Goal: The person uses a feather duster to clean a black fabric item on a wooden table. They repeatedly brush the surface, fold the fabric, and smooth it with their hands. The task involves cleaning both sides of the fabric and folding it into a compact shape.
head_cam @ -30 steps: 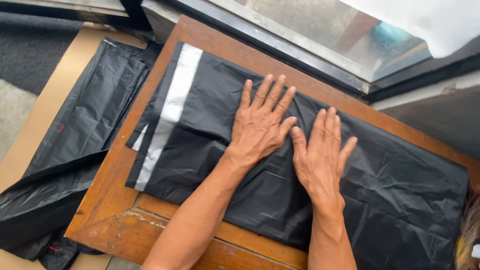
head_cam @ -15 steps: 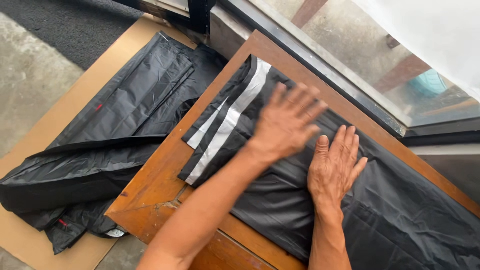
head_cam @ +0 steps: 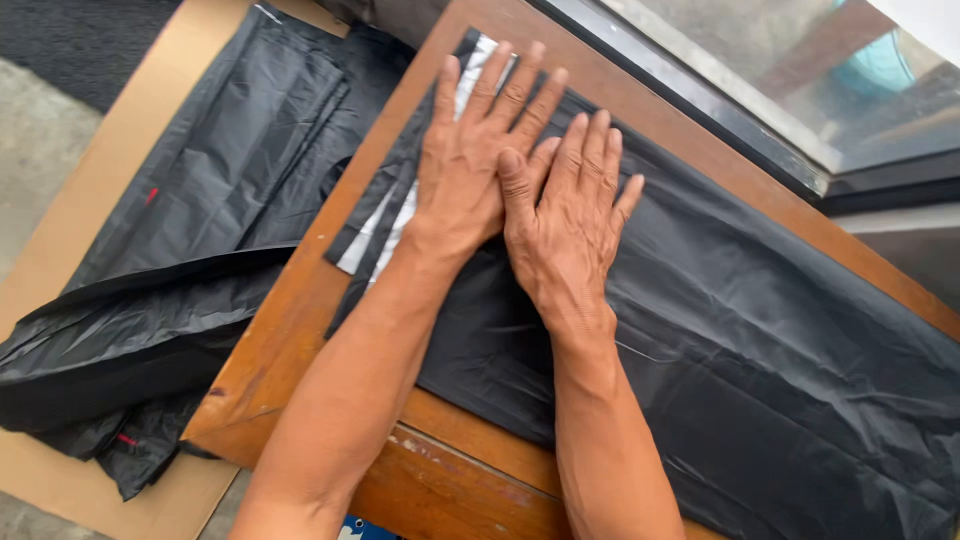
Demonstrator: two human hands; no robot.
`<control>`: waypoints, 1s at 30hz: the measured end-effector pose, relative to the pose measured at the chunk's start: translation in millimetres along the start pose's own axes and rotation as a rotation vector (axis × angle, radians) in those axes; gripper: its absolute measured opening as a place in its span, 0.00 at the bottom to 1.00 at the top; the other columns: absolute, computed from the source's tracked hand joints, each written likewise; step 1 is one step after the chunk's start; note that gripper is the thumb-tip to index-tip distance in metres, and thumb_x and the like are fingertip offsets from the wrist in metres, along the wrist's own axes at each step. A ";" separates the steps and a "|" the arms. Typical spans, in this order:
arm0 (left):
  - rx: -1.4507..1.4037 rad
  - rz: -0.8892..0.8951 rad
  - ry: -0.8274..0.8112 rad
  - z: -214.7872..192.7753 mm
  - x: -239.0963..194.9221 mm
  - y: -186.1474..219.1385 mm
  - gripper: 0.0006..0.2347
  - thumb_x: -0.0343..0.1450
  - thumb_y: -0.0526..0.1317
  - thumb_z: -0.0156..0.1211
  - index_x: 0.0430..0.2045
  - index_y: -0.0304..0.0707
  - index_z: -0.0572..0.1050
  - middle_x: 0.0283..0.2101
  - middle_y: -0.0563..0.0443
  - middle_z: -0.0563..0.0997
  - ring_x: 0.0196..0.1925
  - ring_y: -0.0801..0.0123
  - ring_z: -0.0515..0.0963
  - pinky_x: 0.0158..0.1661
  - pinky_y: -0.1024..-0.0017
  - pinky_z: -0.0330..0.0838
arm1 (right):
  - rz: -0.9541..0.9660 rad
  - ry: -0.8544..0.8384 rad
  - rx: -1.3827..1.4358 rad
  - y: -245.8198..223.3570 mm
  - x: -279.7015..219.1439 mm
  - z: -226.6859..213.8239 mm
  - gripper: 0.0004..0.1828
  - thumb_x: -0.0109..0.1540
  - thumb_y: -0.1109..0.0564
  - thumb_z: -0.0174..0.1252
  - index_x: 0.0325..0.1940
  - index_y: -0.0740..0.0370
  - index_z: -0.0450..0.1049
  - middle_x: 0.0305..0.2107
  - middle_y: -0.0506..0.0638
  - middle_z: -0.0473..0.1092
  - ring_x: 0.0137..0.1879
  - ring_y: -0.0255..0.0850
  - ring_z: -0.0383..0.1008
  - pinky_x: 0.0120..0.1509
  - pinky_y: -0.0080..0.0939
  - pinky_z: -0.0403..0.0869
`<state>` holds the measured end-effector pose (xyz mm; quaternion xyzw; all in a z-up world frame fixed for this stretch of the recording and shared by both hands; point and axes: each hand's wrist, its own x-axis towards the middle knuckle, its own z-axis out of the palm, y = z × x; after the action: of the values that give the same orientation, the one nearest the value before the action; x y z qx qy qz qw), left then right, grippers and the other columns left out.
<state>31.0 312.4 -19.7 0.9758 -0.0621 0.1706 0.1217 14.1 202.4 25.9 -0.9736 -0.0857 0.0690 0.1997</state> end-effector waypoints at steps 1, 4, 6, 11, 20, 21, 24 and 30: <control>0.000 -0.002 0.004 -0.2 0.5 0.2 0.22 0.80 0.50 0.41 0.68 0.47 0.55 0.70 0.49 0.49 0.72 0.56 0.47 0.65 0.44 0.36 | -0.064 0.054 -0.032 9.8 -0.1 3.0 0.44 0.63 0.30 0.26 0.72 0.64 0.44 0.70 0.57 0.39 0.76 0.47 0.34 0.73 0.59 0.31; -0.011 -0.003 0.016 -4.5 3.4 2.5 0.22 0.79 0.50 0.45 0.68 0.44 0.59 0.70 0.49 0.52 0.71 0.56 0.48 0.64 0.43 0.38 | -0.141 0.172 -0.207 61.0 -2.6 -0.5 0.41 0.66 0.32 0.33 0.73 0.64 0.46 0.70 0.57 0.43 0.76 0.50 0.40 0.74 0.59 0.41; -0.014 0.010 0.019 -8.0 2.2 3.3 0.22 0.78 0.50 0.49 0.67 0.43 0.61 0.69 0.48 0.54 0.70 0.56 0.50 0.64 0.42 0.40 | -0.148 0.238 -0.338 99.1 -9.5 -11.5 0.38 0.69 0.35 0.36 0.73 0.63 0.47 0.70 0.58 0.44 0.75 0.53 0.44 0.74 0.62 0.45; -0.019 0.016 0.021 -11.5 2.6 3.8 0.21 0.79 0.49 0.48 0.66 0.42 0.62 0.69 0.47 0.54 0.70 0.55 0.51 0.63 0.42 0.39 | 0.124 0.094 -0.235 157.8 -27.6 -62.4 0.43 0.65 0.31 0.27 0.73 0.67 0.40 0.70 0.61 0.39 0.75 0.54 0.35 0.72 0.62 0.34; 0.198 0.076 -0.011 -20.2 8.7 3.0 0.21 0.72 0.52 0.52 0.57 0.44 0.68 0.58 0.42 0.66 0.58 0.50 0.62 0.50 0.50 0.58 | -0.130 0.308 -0.347 185.1 -39.9 -54.8 0.37 0.69 0.39 0.39 0.71 0.71 0.51 0.67 0.66 0.51 0.72 0.59 0.49 0.70 0.67 0.47; 0.202 0.087 -0.021 -23.7 8.7 5.4 0.21 0.72 0.52 0.52 0.57 0.44 0.68 0.58 0.42 0.66 0.58 0.50 0.62 0.50 0.50 0.58 | -0.119 0.305 -0.337 182.7 -41.2 -56.3 0.37 0.69 0.39 0.39 0.71 0.71 0.51 0.67 0.66 0.51 0.72 0.59 0.49 0.70 0.67 0.47; 0.132 0.084 -0.043 -34.4 2.2 19.2 0.17 0.73 0.47 0.57 0.52 0.37 0.70 0.49 0.39 0.66 0.53 0.45 0.65 0.62 0.40 0.38 | -0.092 0.289 -0.302 173.7 -42.8 -57.9 0.37 0.68 0.39 0.41 0.71 0.71 0.52 0.67 0.63 0.51 0.72 0.58 0.48 0.70 0.67 0.47; 0.096 0.162 -0.064 -62.1 -8.6 132.6 0.26 0.73 0.48 0.54 0.63 0.29 0.65 0.67 0.30 0.59 0.70 0.42 0.51 0.63 0.36 0.38 | -0.031 0.329 -0.153 161.7 -39.1 -71.9 0.36 0.69 0.39 0.41 0.70 0.69 0.51 0.67 0.65 0.49 0.73 0.60 0.44 0.70 0.70 0.42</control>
<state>-18.4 201.5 62.7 0.9773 -0.1363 0.1513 0.0587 10.5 21.3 30.5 -0.9827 -0.0717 -0.1011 0.1376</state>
